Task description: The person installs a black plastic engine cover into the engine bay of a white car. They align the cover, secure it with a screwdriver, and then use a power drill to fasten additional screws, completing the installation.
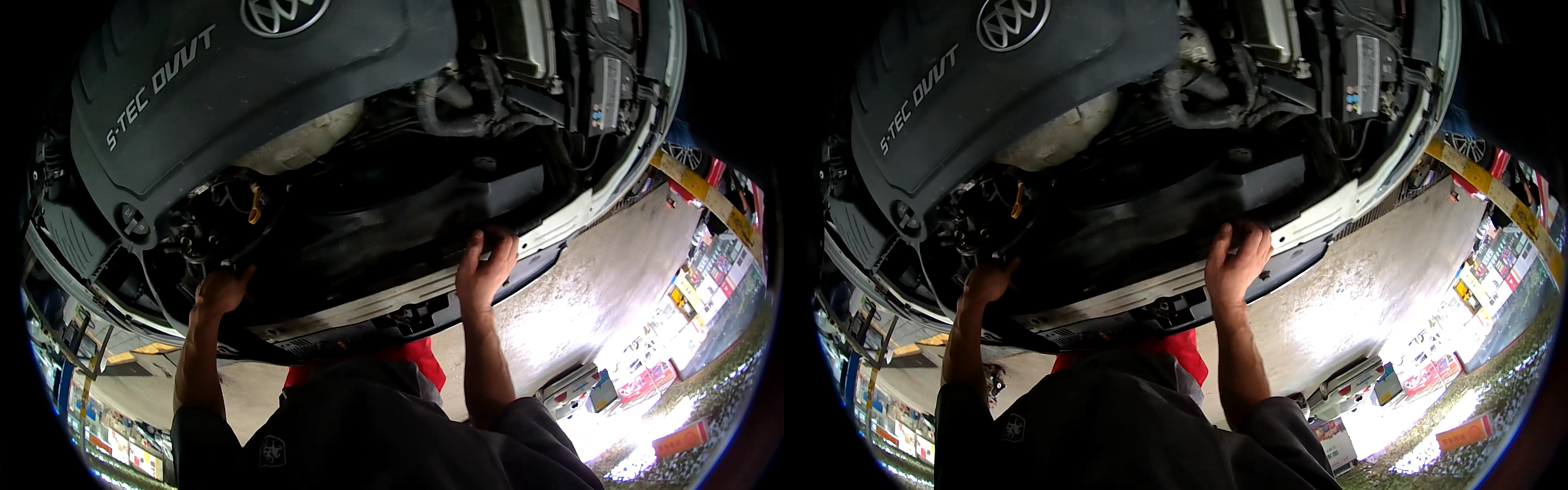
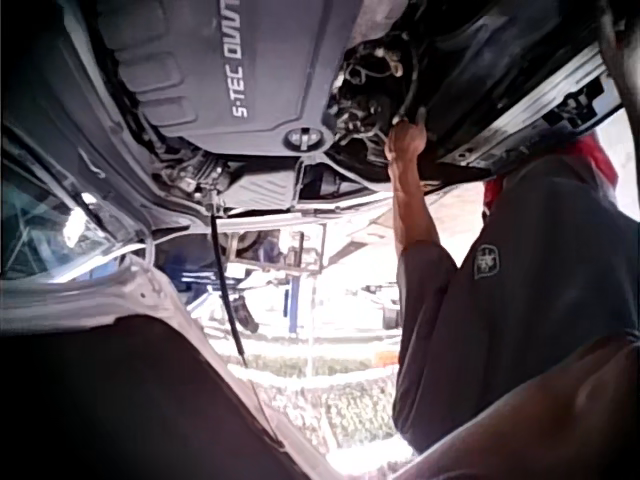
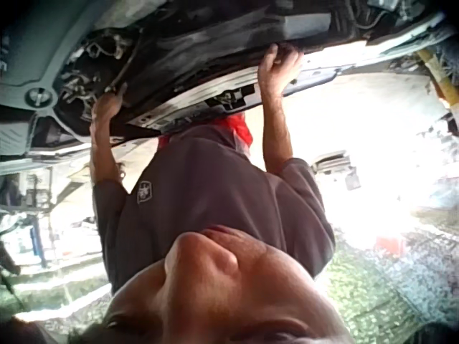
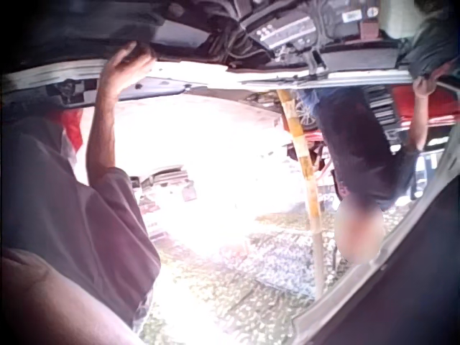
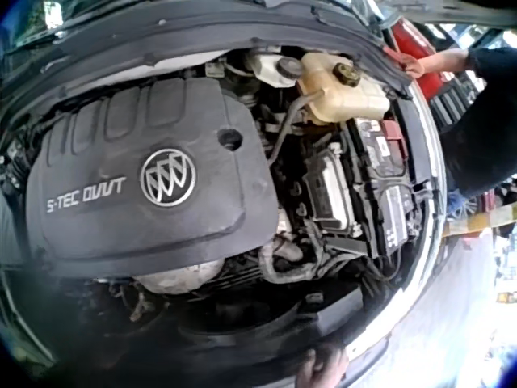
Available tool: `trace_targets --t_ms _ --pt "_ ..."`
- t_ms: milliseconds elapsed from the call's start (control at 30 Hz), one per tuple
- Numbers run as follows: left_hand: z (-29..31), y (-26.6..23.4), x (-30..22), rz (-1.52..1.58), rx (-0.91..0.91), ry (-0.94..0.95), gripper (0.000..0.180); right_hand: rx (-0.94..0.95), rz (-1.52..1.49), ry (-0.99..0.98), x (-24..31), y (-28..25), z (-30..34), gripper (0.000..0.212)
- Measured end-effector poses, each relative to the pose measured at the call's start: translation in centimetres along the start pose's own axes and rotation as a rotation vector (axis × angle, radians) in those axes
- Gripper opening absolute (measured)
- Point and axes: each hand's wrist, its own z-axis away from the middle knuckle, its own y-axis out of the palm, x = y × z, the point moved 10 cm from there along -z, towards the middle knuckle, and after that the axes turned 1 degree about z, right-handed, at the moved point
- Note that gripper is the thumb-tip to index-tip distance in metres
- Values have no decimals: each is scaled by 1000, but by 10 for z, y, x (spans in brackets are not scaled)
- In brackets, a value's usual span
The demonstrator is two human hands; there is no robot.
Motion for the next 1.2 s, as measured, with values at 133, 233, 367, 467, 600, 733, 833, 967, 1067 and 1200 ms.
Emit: trace_targets --t_ms 133,233,367,467,600,733,833,967,1067,1200 --pt "9 -16 0 -70 5 -1 72 337 -84 -248 85 40 -35 34" --pt "16 -18 3 -103 67 -52 70 570 40 -478 134 89 -37 42" --pt "24 -30 -10 -108 -59 135 74 828 152 -689 156 155 -8 52" --pt "32 -22 -5 -164 2 118 71 1004 265 -717 163 189 16 56" --pt "41 -15 -4 -162 -40 113 64 1092 405 -779 169 214 33 63" --pt "57 -25 -10 -113 -91 164 56 1239 517 -764 179 226 36 68" --pt "68 -34 -10 14 -168 208 49 1315 560 -703 179 235 43 68" --pt "87 -44 -22 159 -177 275 40 1364 583 -609 179 245 48 68" --pt "96 -40 -27 172 -267 393 35 1396 580 -596 183 250 55 67" --pt "112 -32 -39 166 -300 496 36 1573 624 -355 185 255 59 71"
